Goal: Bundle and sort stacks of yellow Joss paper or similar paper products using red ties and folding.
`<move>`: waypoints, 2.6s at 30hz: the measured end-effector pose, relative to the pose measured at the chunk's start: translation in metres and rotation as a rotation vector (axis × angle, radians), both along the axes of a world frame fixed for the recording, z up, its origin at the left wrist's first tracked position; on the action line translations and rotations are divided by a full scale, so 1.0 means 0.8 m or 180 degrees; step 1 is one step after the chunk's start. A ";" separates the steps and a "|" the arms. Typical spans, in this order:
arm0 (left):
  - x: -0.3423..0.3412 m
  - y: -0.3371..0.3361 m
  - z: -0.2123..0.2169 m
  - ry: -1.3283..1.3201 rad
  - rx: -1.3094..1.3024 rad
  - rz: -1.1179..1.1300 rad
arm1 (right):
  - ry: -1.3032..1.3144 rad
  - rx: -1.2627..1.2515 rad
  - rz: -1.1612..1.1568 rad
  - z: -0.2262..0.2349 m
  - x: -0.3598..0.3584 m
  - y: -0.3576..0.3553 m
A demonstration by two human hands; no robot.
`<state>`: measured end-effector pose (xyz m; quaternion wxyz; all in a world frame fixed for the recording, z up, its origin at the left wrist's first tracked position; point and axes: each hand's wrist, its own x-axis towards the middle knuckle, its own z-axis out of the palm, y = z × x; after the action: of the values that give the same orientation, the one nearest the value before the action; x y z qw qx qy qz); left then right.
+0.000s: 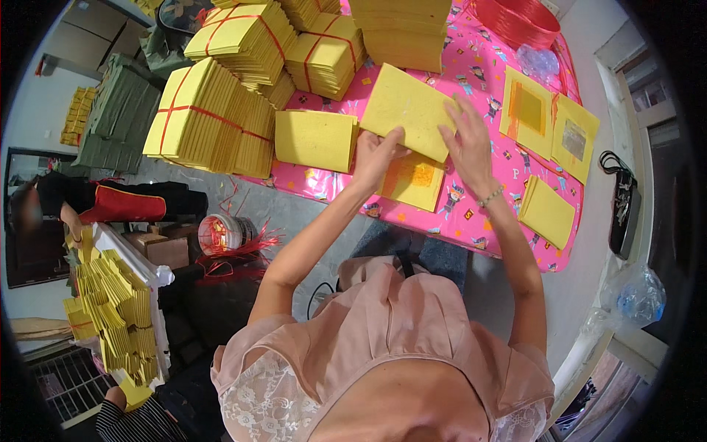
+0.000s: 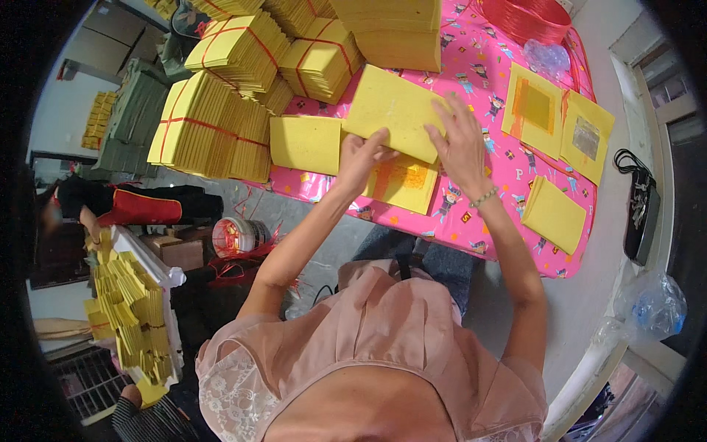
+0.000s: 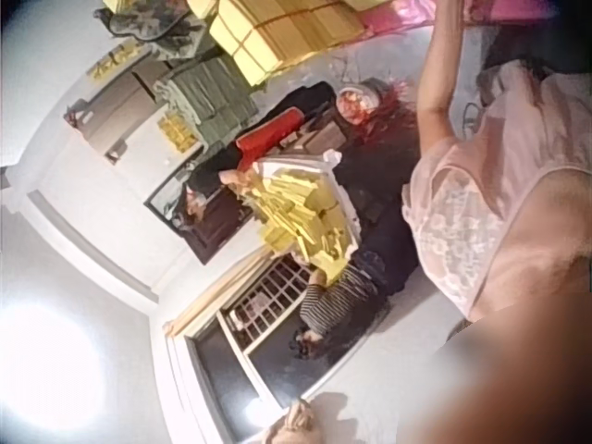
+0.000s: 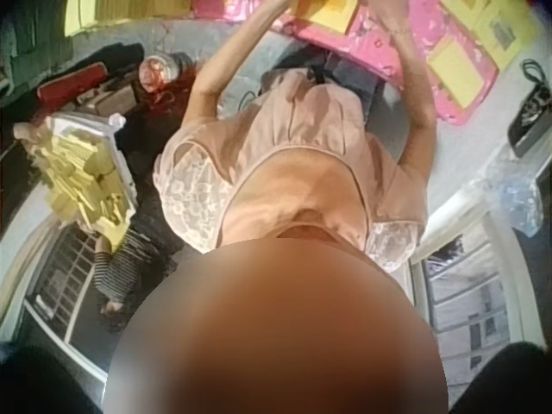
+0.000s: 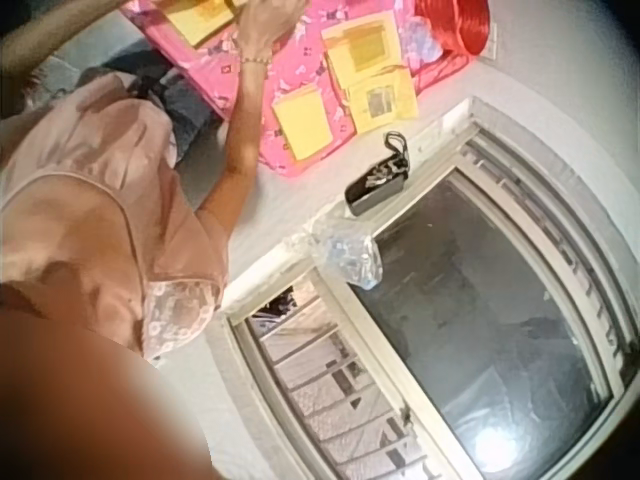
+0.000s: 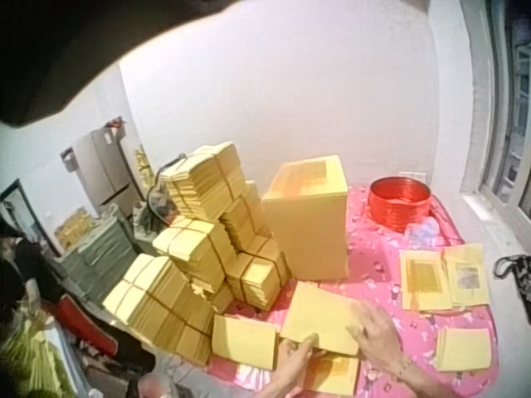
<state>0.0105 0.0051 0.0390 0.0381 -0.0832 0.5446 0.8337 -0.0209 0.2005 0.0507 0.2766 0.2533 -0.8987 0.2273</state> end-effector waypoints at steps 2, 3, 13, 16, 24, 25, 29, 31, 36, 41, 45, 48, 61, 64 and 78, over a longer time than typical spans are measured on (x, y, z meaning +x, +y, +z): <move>0.018 -0.029 0.013 0.0254 -0.0044 -0.0073 | -0.0062 -0.0241 -0.0216 0.012 -0.009 -0.014; 0.027 -0.045 0.013 0.0259 -0.0003 0.0018 | -0.0930 -0.0886 0.0002 0.015 -0.013 -0.025; 0.068 -0.179 -0.028 0.0031 0.0098 0.1039 | -0.3207 -0.1814 0.1283 -0.014 -0.037 -0.178; 0.062 -0.189 -0.046 -0.0004 -0.0600 0.1240 | -0.3004 -0.1214 0.1043 -0.032 -0.046 -0.195; 0.047 -0.189 -0.088 0.0067 -0.1193 0.1629 | -0.2667 -0.0205 0.0858 -0.056 -0.056 -0.208; 0.047 -0.188 -0.090 0.0130 -0.1296 0.1776 | -0.2679 -0.0198 0.0857 -0.056 -0.057 -0.209; 0.048 -0.186 -0.083 -0.0101 -0.1533 0.1614 | -0.2604 0.0007 0.0789 -0.056 -0.055 -0.211; 0.049 -0.187 -0.079 -0.0109 -0.2597 0.1595 | -0.2474 0.0099 0.0762 -0.054 -0.052 -0.214; 0.061 -0.169 -0.054 -0.0145 -0.4024 0.1644 | -0.2139 0.0260 0.0689 -0.058 -0.050 -0.218; 0.060 -0.159 -0.037 0.0111 -0.5236 0.1513 | -0.2009 0.0397 0.0607 -0.052 -0.043 -0.214; 0.045 -0.169 -0.059 0.1430 -0.4971 0.1072 | -0.1011 0.0081 0.0635 -0.048 -0.029 -0.194; 0.046 -0.172 -0.066 0.1389 -0.4609 0.0714 | -0.1107 -0.0136 0.0782 -0.030 -0.003 -0.146; 0.035 -0.182 -0.032 0.1824 -0.4962 0.0479 | -0.0834 0.0524 0.0959 -0.042 0.114 -0.019; 0.039 -0.165 -0.007 0.2134 -0.4692 0.0397 | -0.0686 0.0490 0.1018 -0.045 0.109 -0.012; 0.058 -0.099 -0.004 0.2080 -0.3943 -0.1772 | -0.2002 -0.0462 0.1239 -0.047 0.087 -0.003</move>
<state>0.0570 -0.0742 0.0358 0.0301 0.3028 0.8984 0.3168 0.0487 0.1978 0.0128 -0.0441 0.3169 -0.8563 0.4053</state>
